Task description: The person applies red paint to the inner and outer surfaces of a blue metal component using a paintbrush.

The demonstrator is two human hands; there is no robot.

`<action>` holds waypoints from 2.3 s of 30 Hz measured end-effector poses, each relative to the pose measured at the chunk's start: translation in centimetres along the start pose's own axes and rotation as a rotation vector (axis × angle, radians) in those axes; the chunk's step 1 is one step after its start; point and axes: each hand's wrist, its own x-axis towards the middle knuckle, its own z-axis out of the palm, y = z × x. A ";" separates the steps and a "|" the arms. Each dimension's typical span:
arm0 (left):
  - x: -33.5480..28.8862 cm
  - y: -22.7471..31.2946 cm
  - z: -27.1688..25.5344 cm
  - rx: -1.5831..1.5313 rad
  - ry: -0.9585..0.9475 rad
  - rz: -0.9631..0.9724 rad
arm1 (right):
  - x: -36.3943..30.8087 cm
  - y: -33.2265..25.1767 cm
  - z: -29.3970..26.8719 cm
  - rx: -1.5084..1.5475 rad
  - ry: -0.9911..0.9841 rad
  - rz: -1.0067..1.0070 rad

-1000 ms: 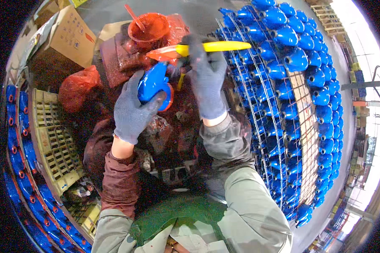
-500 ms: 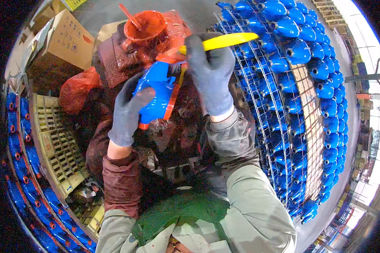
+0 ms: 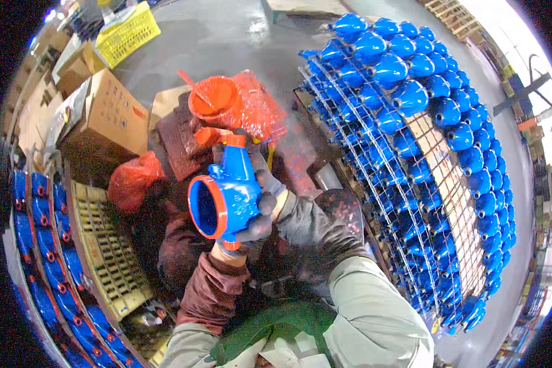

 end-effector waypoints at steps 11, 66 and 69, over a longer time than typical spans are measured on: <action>-4.7 2.1 3.6 0.277 -0.039 0.230 | -2.6 -1.2 -8.3 -0.134 -0.025 -0.189; -69.4 -44.7 38.5 1.677 3.120 1.990 | -13.1 5.3 -12.3 -0.804 -0.184 -0.198; -75.0 -47.9 41.0 1.948 3.335 1.655 | -11.9 5.5 -13.5 -0.801 -0.176 -0.224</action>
